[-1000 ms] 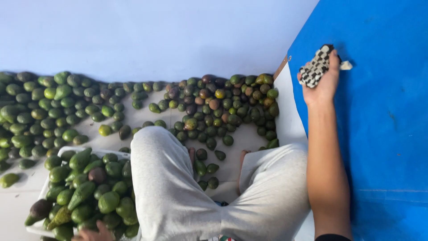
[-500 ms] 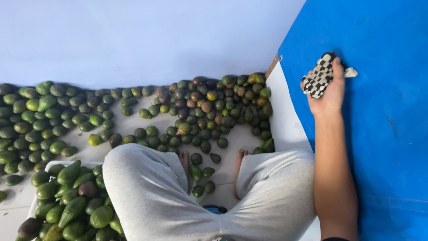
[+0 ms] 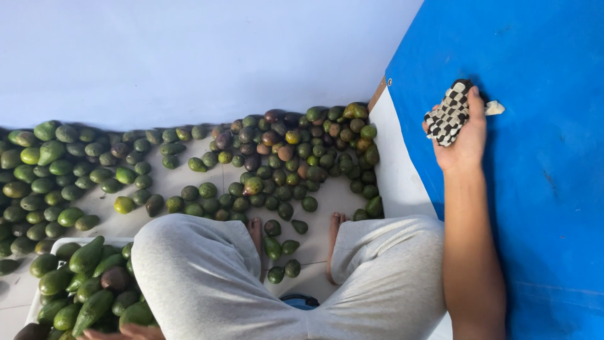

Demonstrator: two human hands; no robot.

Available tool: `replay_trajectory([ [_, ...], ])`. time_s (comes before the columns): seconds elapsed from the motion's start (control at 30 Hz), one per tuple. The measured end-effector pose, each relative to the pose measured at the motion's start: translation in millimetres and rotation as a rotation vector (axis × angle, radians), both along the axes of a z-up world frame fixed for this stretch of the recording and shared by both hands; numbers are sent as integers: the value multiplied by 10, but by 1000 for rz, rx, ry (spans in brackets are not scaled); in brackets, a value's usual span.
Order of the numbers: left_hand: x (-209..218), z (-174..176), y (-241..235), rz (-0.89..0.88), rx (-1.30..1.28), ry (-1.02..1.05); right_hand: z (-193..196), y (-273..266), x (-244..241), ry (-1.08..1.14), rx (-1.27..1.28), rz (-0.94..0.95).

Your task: The person sits on the floor and wipes individual avocados with a checkered cloth. They pick up each avocado from a large pile on the floor, rub it with the cloth, and place it back down. The process is repeated for multiple avocados.

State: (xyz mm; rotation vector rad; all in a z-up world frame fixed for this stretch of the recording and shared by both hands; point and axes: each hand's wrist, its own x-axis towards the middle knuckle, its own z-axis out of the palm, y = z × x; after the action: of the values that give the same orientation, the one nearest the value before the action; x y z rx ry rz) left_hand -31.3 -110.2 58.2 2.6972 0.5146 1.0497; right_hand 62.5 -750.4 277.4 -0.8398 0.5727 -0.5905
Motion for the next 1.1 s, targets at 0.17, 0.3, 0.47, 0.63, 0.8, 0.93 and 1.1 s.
replay_trajectory([
  [0.17, 1073, 334, 179, -400, -227, -258, 34, 89, 40, 28, -35, -69],
  [0.3, 2096, 986, -104, -795, -38, -306, 67, 127, 20, 38, -26, -84],
  [0.47, 3000, 1642, -1083, -898, -105, 821, 78, 152, 23, 46, -52, -69],
  [0.63, 3506, 707, -2345, -1198, 164, 1116, 166, 200, 68, 102, -62, -124],
  [0.8, 3771, -781, -3544, -1260, 300, 1387, 102, 139, 155, 124, -84, -147],
  [0.93, 3805, -1750, -4352, -1134, 115, 1304, 96, 134, 164, 106, -100, -135],
  [1.1, 3494, -2011, -4750, -960, -149, 1339, 110, 83, 131, 93, -117, -144],
])
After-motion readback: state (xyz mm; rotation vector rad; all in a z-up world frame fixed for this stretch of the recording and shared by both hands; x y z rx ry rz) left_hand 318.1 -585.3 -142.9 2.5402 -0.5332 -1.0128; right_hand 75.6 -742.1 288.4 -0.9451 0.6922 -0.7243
